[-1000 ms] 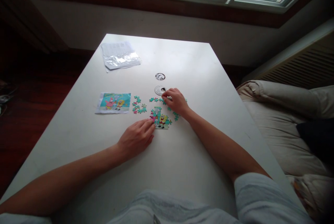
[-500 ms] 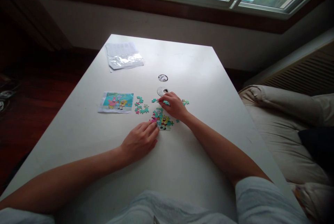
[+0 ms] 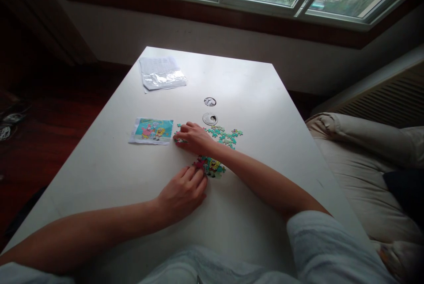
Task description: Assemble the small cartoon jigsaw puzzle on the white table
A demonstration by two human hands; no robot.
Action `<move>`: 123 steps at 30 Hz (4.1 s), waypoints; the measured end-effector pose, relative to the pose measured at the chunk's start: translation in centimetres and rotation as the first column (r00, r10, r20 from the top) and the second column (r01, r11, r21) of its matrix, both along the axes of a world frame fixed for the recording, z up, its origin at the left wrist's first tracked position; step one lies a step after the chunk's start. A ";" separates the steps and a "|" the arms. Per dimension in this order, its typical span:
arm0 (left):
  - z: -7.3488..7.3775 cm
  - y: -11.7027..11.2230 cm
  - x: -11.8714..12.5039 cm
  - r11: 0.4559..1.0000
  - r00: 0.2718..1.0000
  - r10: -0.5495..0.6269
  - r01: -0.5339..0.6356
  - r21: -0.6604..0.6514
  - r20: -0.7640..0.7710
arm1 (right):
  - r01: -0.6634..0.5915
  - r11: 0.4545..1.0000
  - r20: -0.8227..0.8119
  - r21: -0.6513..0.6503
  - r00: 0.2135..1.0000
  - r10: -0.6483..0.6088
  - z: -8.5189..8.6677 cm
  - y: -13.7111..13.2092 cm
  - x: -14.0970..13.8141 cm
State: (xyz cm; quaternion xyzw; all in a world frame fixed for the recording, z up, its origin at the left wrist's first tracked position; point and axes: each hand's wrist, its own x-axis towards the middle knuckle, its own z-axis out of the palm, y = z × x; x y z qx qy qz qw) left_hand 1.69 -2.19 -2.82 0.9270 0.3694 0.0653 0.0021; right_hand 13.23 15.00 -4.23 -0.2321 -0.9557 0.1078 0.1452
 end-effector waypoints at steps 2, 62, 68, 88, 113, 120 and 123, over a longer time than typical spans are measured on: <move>0.0 0.0 0.0 1.000 1.000 -0.007 0.007 0.018 0.009 | 0.007 1.000 0.032 -0.010 0.999 -0.007 0.1 0.1 -0.3; -0.3 1.7 -0.4 0.999 0.994 0.044 -0.043 -0.018 0.097 | -0.104 0.937 -0.102 -0.332 0.992 0.073 0.4 -1.1 5.8; -0.4 1.7 -0.4 0.999 0.995 0.039 -0.039 -0.007 0.097 | -0.043 0.951 -0.096 -0.307 0.995 0.014 0.0 -1.4 5.9; -0.6 1.7 -0.4 0.999 0.995 0.033 -0.035 0.016 0.091 | 0.096 0.905 -0.306 -0.414 0.922 -0.238 -0.9 -1.1 6.0; -1.2 2.6 -0.7 0.996 0.989 0.032 -0.020 -0.085 0.143 | 0.368 0.928 -0.024 -0.051 0.929 -0.370 -0.5 2.3 7.5; -1.4 2.5 -0.6 0.998 0.992 0.040 -0.035 -0.049 0.116 | 0.364 0.928 -0.007 -0.086 0.931 -0.366 -0.5 2.2 7.8; -1.6 2.4 -0.6 0.999 0.994 0.052 -0.050 -0.021 0.097 | 0.355 0.928 -0.029 -0.114 0.932 -0.360 -0.5 2.2 7.7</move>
